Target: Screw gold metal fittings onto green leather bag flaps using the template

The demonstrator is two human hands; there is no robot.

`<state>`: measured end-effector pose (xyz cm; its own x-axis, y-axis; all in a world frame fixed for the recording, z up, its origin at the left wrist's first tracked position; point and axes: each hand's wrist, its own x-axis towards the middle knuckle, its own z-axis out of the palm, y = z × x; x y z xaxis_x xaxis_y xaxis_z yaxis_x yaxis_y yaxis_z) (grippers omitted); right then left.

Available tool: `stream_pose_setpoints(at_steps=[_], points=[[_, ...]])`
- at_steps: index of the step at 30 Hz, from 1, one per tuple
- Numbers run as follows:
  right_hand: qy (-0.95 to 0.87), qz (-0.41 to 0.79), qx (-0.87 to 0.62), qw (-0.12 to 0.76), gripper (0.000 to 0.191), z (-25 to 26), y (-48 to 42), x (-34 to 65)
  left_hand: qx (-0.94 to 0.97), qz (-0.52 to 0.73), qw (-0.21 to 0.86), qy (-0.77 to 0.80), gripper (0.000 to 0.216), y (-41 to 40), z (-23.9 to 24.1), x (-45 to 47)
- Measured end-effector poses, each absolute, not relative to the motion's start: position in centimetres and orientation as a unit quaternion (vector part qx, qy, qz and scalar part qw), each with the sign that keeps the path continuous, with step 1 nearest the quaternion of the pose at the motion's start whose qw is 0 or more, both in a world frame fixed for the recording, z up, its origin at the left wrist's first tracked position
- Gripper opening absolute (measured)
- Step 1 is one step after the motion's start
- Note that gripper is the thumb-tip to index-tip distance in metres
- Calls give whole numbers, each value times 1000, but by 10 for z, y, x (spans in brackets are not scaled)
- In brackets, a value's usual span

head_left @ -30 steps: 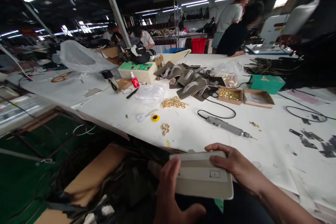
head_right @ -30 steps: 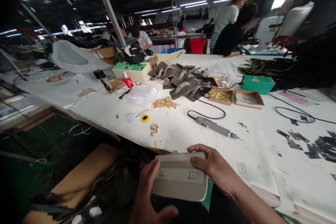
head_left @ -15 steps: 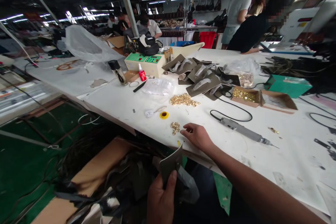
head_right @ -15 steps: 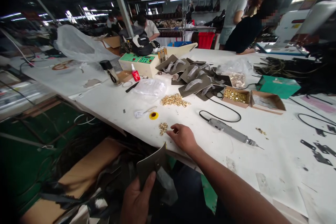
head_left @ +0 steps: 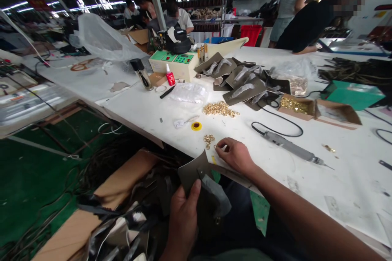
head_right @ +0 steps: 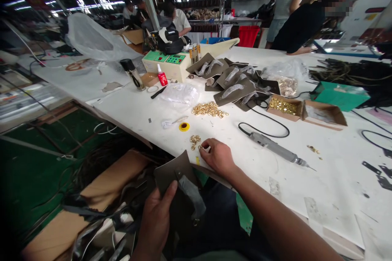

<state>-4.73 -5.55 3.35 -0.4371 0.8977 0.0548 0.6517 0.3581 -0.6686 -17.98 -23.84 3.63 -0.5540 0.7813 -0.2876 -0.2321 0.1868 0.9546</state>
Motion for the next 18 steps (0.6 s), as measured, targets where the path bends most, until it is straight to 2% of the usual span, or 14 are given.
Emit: stream_pose_setpoints(at_steps=[5, 9, 14, 18], points=[[-846, 313, -386, 194, 11, 68, -95, -8, 347, 538, 347, 686, 44, -237, 42, -171], [-839, 346, -362, 214, 12, 83, -115, 10, 447, 497, 309, 677, 40, -233, 48, -153], [-728, 495, -346, 325, 16, 75, -127, 30, 443, 498, 344, 661, 43, -232, 56, -132], [-685, 512, -331, 399, 17, 68, -139, 46, 430, 509, 362, 652, 44, -232, 58, -116]])
